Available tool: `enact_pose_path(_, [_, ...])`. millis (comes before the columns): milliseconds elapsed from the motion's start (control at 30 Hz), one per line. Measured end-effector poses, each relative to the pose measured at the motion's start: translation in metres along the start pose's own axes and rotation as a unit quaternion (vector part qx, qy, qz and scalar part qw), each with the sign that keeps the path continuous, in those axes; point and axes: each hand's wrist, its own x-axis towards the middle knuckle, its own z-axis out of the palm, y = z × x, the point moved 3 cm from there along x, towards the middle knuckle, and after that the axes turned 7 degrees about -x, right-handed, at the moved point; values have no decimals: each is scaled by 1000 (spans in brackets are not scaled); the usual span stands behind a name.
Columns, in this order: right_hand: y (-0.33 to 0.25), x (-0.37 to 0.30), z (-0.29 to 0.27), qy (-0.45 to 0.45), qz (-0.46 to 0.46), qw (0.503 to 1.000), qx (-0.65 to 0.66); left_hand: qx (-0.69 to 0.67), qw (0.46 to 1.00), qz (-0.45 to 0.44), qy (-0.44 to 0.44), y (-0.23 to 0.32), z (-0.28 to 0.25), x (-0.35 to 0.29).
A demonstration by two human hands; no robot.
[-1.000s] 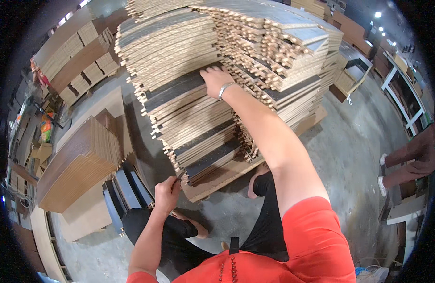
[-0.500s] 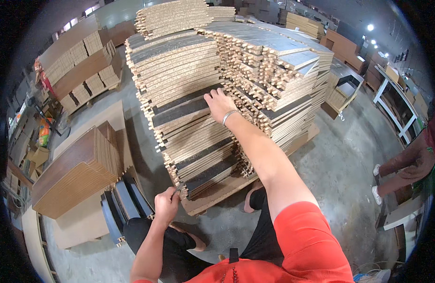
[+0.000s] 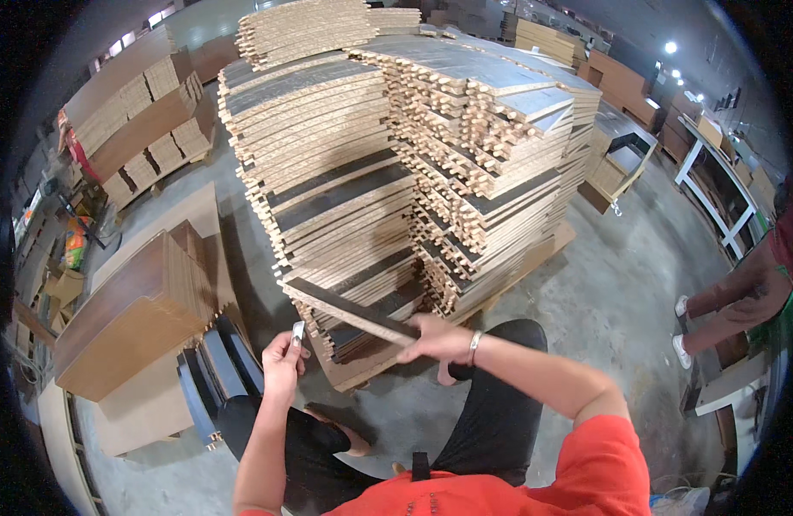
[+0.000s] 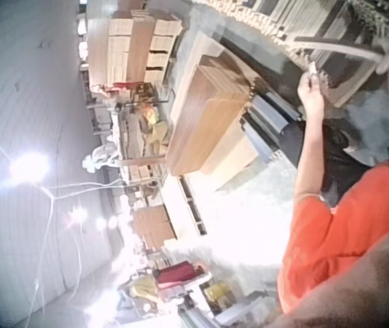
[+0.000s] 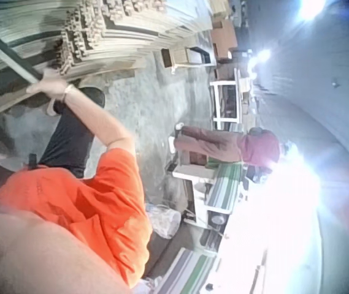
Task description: Inspecting and cleaning individual wooden slats/panels by wiping them with a cloth.
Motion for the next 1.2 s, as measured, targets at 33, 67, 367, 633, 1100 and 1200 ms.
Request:
enact_pose_path(33, [3, -5, 17, -64, 37, 985, 155, 16, 1000, -17, 3, 0, 1, 0])
enact_pose_path(67, [13, -8, 29, -104, 79, 963, 237, 26, 1000, 3, -3, 0, 6, 3])
enact_pose_path(367, [29, 6, 72, -7, 135, 955, 263, 197, 976, 57, -71, -41, 21, 15])
enact_pose_path(633, [31, 0, 69, -29, 120, 920, 371, 248, 962, 112, -3, -33, 39, 58])
enact_pose_path(1100, [46, 6, 69, 68, 60, 920, 380, 350, 903, 244, 51, -43, 58, 97])
enact_pose_path(1200, [47, -7, 64, 74, 148, 816, 553, 371, 888, 265, 66, -38, 64, 115])
